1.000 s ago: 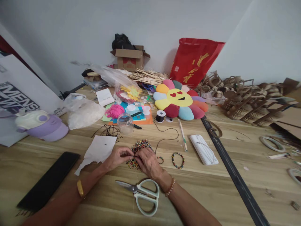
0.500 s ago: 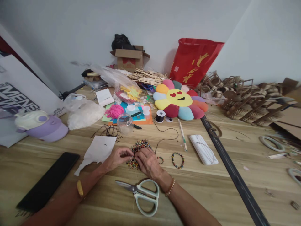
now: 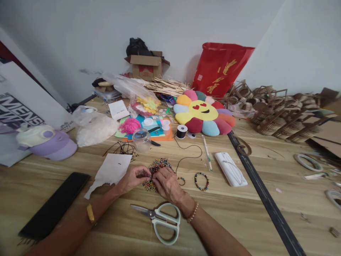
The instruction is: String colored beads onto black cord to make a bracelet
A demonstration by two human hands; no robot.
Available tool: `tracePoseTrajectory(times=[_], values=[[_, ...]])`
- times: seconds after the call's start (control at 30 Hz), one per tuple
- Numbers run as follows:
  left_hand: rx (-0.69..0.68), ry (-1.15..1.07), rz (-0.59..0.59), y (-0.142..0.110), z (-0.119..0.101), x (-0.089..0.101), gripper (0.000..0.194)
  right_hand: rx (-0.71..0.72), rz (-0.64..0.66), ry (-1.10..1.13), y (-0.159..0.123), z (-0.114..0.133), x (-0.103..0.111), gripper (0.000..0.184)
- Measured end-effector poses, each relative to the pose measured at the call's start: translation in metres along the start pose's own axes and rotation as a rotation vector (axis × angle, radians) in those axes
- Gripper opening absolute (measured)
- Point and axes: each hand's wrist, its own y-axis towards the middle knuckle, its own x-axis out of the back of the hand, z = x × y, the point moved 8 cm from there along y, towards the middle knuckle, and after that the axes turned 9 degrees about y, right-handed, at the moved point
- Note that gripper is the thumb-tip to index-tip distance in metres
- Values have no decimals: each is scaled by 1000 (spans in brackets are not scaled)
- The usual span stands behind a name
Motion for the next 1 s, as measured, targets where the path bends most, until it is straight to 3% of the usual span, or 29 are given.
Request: tracePoseTrajectory(times=[0.33, 1.0], values=[[27, -16, 8, 0, 2, 0, 18, 36, -10, 91, -3, -1, -1, 7], [15, -2, 18, 0, 1, -1, 18, 23, -54, 82, -3, -2, 1, 10]])
